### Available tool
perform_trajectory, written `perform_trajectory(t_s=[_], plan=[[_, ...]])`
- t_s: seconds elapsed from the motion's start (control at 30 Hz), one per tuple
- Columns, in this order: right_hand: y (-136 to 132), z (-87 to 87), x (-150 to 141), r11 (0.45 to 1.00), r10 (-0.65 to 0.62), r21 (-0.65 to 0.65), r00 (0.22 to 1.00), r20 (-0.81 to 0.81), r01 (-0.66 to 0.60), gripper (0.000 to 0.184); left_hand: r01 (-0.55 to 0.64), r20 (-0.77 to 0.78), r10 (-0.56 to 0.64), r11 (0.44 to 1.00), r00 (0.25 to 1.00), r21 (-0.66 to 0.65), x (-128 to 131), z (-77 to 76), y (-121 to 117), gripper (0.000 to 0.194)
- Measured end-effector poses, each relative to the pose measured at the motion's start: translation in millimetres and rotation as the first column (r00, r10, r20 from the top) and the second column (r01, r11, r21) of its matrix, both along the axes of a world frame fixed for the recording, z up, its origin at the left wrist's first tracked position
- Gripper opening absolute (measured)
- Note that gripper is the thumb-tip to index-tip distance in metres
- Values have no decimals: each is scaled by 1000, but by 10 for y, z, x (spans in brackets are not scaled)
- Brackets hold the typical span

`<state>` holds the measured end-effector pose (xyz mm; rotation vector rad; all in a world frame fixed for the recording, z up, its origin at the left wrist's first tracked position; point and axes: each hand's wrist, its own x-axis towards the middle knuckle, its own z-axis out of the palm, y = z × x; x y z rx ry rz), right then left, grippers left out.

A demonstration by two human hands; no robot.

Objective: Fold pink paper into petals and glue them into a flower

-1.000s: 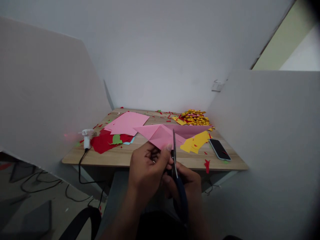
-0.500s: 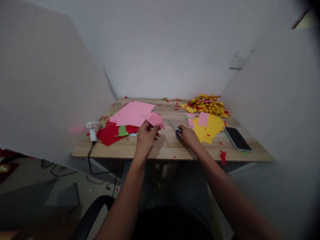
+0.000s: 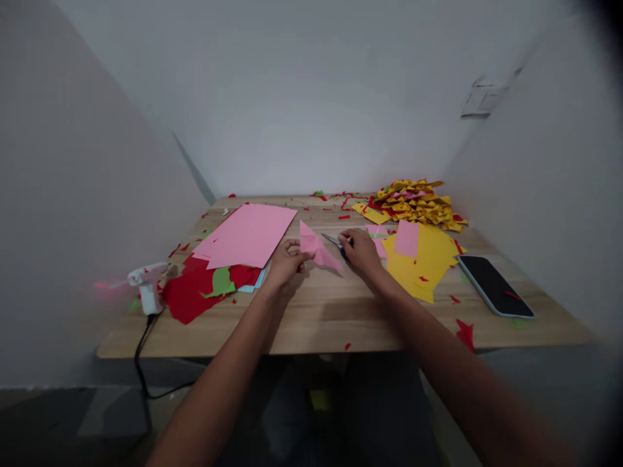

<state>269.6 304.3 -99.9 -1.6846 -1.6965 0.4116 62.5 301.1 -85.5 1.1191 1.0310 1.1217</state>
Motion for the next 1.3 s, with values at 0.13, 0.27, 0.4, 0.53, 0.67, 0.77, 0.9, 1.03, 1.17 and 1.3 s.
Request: perform_trajectory(t_s=[0.13, 0.27, 0.4, 0.53, 0.67, 0.77, 0.9, 1.03, 1.17, 1.3], plan=[[157, -3, -225, 988, 148, 87, 940, -308, -127, 48, 99, 54, -99, 995, 994, 0, 149, -76, 262, 55], [228, -152, -349, 980, 193, 70, 814, -547, -185, 57, 299, 129, -293, 954, 947, -27, 174, -133, 493, 77], [197, -253, -330, 960, 171, -38, 691, -703, -277, 54, 420, 267, -400, 907, 877, -19, 60, -229, 682, 64], [181, -221, -318, 922, 128, -129, 602, -788, -365, 53, 456, 319, -409, 886, 855, -87, -5, -299, 738, 49], [159, -149, -319, 864, 66, -217, 530, -846, -454, 50, 468, 318, -418, 878, 851, -99, 16, -295, 696, 44], [120, -85, -278, 863, 76, -222, 550, -832, -454, 48, 424, 261, -388, 900, 884, -100, 58, -312, 683, 34], [66, -17, -122, 983, 144, 25, 668, -730, -184, 38, 291, 281, -265, 955, 923, -57, 92, -357, 722, 33], [27, 4, 37, 949, 117, 305, 798, -591, 86, 38, 183, 284, -164, 982, 945, -43, 75, -385, 751, 30], [21, -21, 19, 929, 91, 369, 942, -324, 37, 42, 176, 234, -162, 984, 959, -40, 62, -417, 737, 31], [57, -118, -97, 960, 46, 276, 937, -347, 55, 50, 171, 207, -167, 985, 964, -5, 70, -409, 715, 39]])
